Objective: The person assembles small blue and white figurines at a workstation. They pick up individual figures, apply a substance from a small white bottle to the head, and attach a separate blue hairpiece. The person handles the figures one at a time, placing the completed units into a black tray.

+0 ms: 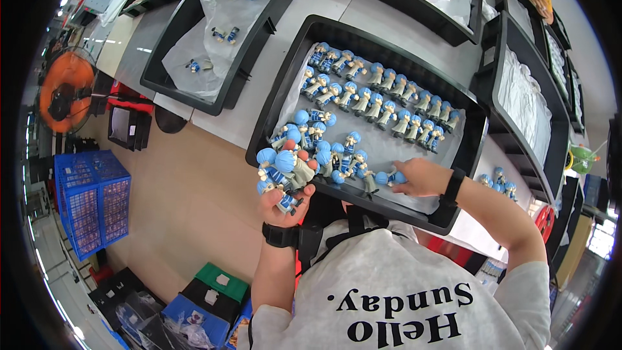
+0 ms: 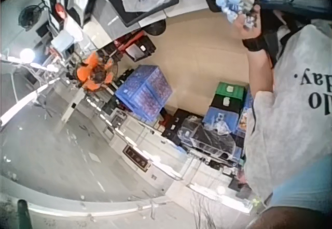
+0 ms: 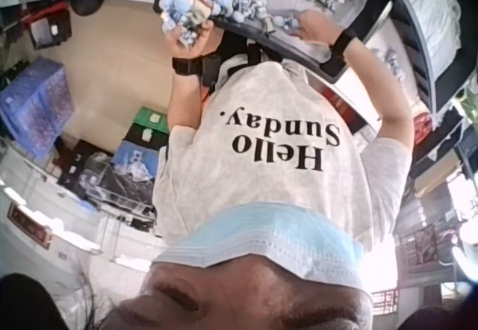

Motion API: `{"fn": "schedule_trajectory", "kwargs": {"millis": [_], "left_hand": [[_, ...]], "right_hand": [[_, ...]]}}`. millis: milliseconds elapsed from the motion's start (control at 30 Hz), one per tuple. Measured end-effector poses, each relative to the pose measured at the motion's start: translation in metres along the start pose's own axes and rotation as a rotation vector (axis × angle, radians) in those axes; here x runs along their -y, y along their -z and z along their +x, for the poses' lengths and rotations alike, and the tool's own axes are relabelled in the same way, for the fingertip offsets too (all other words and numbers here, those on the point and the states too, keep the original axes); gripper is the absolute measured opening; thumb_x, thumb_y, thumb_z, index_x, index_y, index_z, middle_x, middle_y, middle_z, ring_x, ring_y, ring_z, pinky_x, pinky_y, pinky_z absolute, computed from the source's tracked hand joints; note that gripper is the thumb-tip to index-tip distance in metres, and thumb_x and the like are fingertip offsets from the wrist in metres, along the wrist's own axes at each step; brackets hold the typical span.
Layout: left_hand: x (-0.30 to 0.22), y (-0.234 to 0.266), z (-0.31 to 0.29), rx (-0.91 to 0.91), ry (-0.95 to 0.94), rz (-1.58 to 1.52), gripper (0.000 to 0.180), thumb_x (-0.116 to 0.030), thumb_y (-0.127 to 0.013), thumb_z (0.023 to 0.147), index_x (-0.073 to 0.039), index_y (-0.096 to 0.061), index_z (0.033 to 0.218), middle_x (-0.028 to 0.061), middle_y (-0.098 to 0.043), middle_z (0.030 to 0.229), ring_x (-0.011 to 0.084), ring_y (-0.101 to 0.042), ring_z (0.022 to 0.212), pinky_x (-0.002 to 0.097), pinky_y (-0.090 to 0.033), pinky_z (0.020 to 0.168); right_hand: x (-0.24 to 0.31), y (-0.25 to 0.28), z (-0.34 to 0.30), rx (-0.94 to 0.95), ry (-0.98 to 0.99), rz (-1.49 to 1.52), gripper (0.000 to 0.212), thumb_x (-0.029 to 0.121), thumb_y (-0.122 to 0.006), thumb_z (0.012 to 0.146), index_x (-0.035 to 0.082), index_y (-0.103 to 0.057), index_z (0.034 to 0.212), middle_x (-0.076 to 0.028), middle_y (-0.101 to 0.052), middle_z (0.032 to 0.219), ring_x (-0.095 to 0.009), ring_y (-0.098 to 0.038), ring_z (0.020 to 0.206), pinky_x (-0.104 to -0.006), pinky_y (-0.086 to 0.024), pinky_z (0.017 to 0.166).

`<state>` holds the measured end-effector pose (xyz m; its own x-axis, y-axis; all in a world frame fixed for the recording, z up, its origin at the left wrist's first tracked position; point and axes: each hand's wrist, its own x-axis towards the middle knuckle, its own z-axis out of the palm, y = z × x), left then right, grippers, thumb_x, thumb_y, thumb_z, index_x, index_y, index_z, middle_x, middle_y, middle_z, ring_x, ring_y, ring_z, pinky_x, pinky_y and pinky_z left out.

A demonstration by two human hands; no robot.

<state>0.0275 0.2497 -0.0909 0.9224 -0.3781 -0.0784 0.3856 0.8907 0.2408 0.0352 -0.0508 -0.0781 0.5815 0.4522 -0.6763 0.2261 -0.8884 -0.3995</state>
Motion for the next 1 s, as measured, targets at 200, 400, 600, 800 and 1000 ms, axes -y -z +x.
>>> {"fn": "schedule_trajectory", "kwargs": {"millis": [200, 400, 600, 800, 1000], "left_hand": [[-0.019, 0.002, 0.016, 0.008, 0.102, -0.007, 0.081, -0.013, -0.069, 0.068, -0.005, -0.027, 0.137, 0.0129, -0.046, 0.125, 0.0275, -0.045, 0.116, 0.0326, -0.052, 0.076], [-0.032, -0.003, 0.017, 0.006, 0.123, 0.062, 0.080, -0.014, -0.069, 0.068, -0.005, -0.028, 0.136, 0.0119, -0.046, 0.123, 0.0276, -0.045, 0.116, 0.0317, -0.052, 0.075], [-0.008, -0.022, -0.008, -0.047, 0.011, -0.057, 0.076, -0.007, -0.067, 0.065, -0.006, -0.032, 0.132, 0.0158, -0.046, 0.123, 0.0339, -0.045, 0.115, 0.0374, -0.053, 0.075], [0.007, -0.035, -0.061, -0.163, -0.035, -0.037, 0.075, -0.003, -0.065, 0.064, -0.003, -0.034, 0.133, 0.0163, -0.050, 0.121, 0.0327, -0.052, 0.111, 0.0374, -0.053, 0.078], [-0.021, -0.045, -0.106, -0.103, -0.128, 0.227, 0.076, -0.006, -0.067, 0.067, -0.003, -0.033, 0.134, 0.0164, -0.050, 0.122, 0.0290, -0.051, 0.113, 0.0340, -0.053, 0.083]], "right_hand": [[0.003, -0.018, -0.004, -0.494, 0.372, -0.011, 0.053, 0.021, -0.065, 0.075, -0.002, -0.046, 0.120, -0.019, -0.052, 0.112, -0.036, -0.050, 0.105, -0.0406, -0.042, 0.088], [-0.005, -0.038, -0.005, -0.407, 0.279, -0.008, 0.055, 0.007, -0.065, 0.070, 0.002, -0.045, 0.121, -0.020, -0.050, 0.114, -0.034, -0.052, 0.102, -0.0396, -0.044, 0.086], [0.010, -0.040, 0.012, -0.615, -0.150, 0.551, 0.065, 0.032, -0.076, 0.068, 0.001, -0.046, 0.116, -0.024, -0.059, 0.091, -0.036, -0.059, 0.084, -0.0410, -0.048, 0.070], [0.009, -0.058, 0.061, -0.579, 0.009, 0.396, 0.083, 0.034, -0.085, 0.048, -0.003, -0.045, 0.111, -0.021, -0.056, 0.099, -0.032, -0.057, 0.089, -0.0372, -0.048, 0.077], [-0.025, -0.032, 0.046, -0.408, -0.068, 0.409, 0.061, 0.030, -0.079, 0.049, -0.001, -0.056, 0.097, -0.017, -0.063, 0.087, -0.029, -0.061, 0.082, -0.0348, -0.050, 0.073]]}}
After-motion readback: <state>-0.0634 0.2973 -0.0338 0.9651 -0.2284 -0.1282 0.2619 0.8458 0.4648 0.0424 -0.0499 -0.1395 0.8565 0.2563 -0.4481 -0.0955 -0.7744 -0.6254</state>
